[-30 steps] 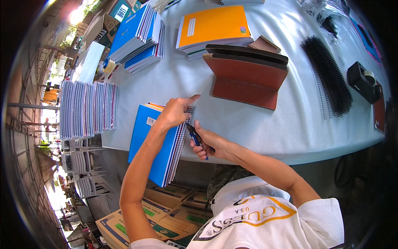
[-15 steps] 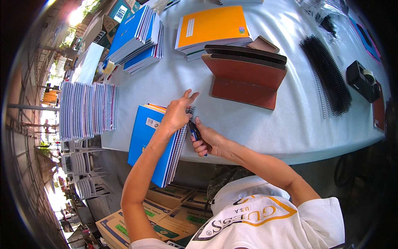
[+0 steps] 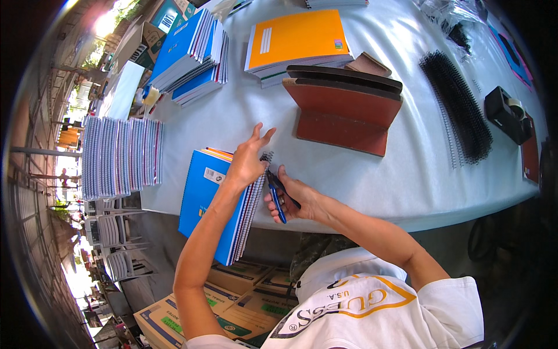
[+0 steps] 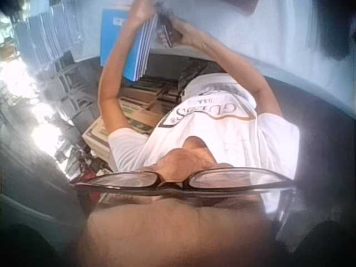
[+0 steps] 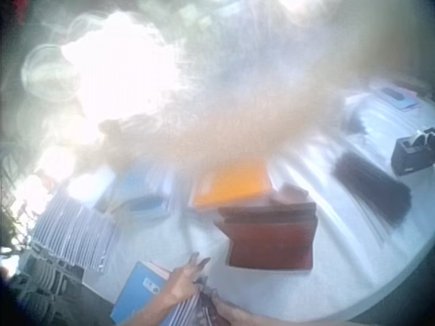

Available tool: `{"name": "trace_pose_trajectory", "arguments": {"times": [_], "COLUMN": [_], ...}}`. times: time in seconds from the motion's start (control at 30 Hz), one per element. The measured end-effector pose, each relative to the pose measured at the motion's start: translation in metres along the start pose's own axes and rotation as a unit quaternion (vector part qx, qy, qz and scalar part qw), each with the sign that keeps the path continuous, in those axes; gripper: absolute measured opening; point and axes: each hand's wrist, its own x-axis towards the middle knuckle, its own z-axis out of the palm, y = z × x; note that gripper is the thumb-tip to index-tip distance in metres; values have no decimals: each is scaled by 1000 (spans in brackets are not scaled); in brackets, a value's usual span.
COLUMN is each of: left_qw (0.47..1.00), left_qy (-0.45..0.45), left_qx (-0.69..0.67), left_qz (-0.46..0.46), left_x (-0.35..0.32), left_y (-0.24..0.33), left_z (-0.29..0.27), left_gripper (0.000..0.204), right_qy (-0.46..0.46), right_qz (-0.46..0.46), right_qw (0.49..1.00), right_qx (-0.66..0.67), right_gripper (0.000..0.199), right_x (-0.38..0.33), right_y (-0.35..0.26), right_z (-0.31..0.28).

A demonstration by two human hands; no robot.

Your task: The person inserts a spiral coil through the pre-punched holes of a notebook, twists it through the length of the spine by hand, and trims the excess wire with shears.

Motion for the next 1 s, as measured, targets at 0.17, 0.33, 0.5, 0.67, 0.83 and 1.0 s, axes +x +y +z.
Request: {"name": "trace_pose_trajectory", "arguments": {"times": [0.17,0.33,0.5,0.67,0.83,1.0], "left_qw": [1000,1000,999,988,923,880], "left_qy": [-7,-9,16,106,16,-120], "left_qx": [-11,19,45,-83,-353,-313], "left_qz": [-12,-23,-7,75,150,336], "left_x": [1,-2,-5,-5,-18,73], "left_y": [4,16,20,23,146,262], "left_z": [0,6,15,-5,-46,-13], "left_gripper": [88,86,79,74,73,70], "right_qy": [12,-3,-21,111,418,473], "right_qz": [-10,-5,-50,-239,-590,-657], "right_qw": [1000,999,994,926,622,523], "right_qx": [21,53,-91,-269,-301,-267], "right_gripper": [76,70,70,66,49,47], "right_x": [-1,1,-44,-143,-219,-236], "right_y": [1,1,13,-7,-38,-50], "right_z": [8,6,-7,-61,-155,-207]}}
